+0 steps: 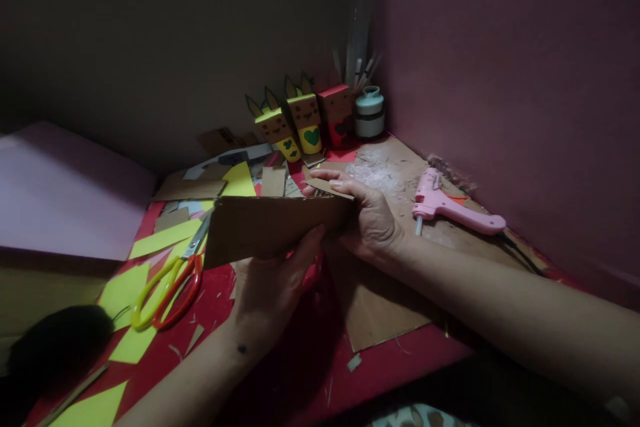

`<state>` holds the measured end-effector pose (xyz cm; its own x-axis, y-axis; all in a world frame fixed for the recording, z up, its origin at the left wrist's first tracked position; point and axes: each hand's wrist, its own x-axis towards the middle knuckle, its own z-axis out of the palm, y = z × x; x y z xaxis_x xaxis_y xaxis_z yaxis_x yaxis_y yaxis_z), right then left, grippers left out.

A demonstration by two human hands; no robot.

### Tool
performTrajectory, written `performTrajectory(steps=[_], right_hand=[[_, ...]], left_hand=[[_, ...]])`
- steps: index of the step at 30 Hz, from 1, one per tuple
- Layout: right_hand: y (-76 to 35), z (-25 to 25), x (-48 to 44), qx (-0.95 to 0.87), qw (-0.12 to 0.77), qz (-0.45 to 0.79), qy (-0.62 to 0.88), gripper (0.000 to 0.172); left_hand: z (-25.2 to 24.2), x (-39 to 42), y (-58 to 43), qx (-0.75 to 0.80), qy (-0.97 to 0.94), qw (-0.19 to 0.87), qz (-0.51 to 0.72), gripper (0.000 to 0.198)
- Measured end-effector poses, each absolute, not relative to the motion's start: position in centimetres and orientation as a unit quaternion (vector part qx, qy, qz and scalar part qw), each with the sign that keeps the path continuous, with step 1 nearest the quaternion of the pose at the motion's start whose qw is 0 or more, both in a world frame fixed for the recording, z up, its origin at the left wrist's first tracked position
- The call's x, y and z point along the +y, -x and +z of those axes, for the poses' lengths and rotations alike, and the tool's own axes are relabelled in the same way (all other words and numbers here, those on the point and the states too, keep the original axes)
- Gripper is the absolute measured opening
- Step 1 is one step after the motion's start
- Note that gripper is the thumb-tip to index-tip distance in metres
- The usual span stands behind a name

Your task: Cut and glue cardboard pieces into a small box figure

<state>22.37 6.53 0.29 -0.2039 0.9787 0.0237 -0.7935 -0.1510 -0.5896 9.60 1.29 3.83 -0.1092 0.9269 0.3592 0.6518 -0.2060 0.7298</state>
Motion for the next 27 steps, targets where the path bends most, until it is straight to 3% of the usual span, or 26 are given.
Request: performTrajectory(steps=[11,22,27], right_hand=[[-22.0,0.7,6.4,-0.248,0.622,0.722,0.176,0.022],[-22.0,0.4,6.8,-0.204,0.619,0.726,0.22,0.013],[-22.3,0.6,6.8,-0.185,0.618,0.725,0.241,0.019]], left_hand=[[2.7,1.1,-9.3,0.576,-0.692,0.11,0.422,0.022],[2.8,1.7,-8.9,0.53,-0.773,0.086,0.337,0.034],[3.0,1.9,-8.8,0.5,-0.793,0.156,0.31,0.028]])
